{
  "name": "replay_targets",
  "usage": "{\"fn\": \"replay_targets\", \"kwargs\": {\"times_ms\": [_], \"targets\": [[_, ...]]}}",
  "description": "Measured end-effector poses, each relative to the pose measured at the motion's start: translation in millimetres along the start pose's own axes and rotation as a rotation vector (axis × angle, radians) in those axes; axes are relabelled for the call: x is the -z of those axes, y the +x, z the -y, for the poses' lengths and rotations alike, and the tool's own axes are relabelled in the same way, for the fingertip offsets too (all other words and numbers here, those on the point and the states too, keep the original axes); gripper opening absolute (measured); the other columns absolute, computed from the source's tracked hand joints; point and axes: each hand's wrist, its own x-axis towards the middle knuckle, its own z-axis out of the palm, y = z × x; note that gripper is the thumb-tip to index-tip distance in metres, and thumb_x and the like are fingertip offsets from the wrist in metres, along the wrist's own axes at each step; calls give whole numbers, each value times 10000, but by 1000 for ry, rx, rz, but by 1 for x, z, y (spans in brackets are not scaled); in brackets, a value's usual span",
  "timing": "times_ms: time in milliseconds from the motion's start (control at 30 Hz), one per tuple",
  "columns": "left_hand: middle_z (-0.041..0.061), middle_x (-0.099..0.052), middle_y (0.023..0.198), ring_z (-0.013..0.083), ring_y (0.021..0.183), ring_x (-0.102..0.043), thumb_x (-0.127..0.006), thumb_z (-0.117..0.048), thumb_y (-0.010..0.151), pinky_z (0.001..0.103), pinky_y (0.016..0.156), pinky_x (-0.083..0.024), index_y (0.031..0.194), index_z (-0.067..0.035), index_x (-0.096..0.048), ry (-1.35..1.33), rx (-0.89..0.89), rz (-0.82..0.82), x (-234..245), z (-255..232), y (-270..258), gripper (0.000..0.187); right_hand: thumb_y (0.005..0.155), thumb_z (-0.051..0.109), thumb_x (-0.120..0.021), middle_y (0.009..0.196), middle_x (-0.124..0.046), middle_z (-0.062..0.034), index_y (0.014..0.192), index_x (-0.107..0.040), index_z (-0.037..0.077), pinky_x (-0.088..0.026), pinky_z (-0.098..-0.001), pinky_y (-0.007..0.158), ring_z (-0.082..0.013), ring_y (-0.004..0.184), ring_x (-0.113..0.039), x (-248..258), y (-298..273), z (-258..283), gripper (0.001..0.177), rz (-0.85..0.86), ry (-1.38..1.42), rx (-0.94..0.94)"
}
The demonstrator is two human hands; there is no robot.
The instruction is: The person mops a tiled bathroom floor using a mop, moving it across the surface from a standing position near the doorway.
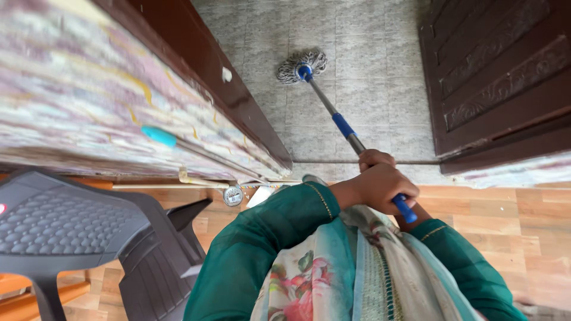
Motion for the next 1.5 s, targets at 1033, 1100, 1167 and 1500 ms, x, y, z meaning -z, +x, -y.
{"fn": "replay_targets", "kwargs": {"times_ms": [1033, 1100, 1167, 1500], "targets": [[20, -638, 659, 252, 606, -651, -716, -335, 847, 387, 584, -480, 736, -178, -607, -388, -238, 159, -80, -86, 113, 221, 793, 12, -710, 588, -553, -51, 680, -498, 67, -444, -351, 509, -197, 515, -572, 122, -9, 138, 246, -74, -113, 286], [12, -645, 675, 253, 626, -656, -711, -292, 808, 386, 598, -494, 733, -190, -601, -323, -255, 82, -69, -30, 117, 168, 777, 22, -711, 640, -573, -60, 707, -524, 59, -464, -358, 562, -214, 583, -589, 126, 16, 100, 203, -3, -177, 207], [21, -634, 684, 261, 653, -662, -698, -240, 799, 397, 625, -498, 736, -179, -582, -227, -206, 73, -60, 28, 117, 145, 746, 41, -712, 744, -611, -78, 760, -574, 43, -504, -373, 669, -250, 718, -621, 138, 36, 67, 138, 150, -304, 22], [105, -624, 821, 330, 841, -642, -670, -181, 802, 463, 788, -508, 825, -111, -605, 17, -52, 103, -82, 136, 91, 98, 811, 186, -769, 997, -702, -64, 844, -702, 75, -552, -371, 774, -266, 952, -679, 176, 37, -17, 133, 519, -690, -223]]}}
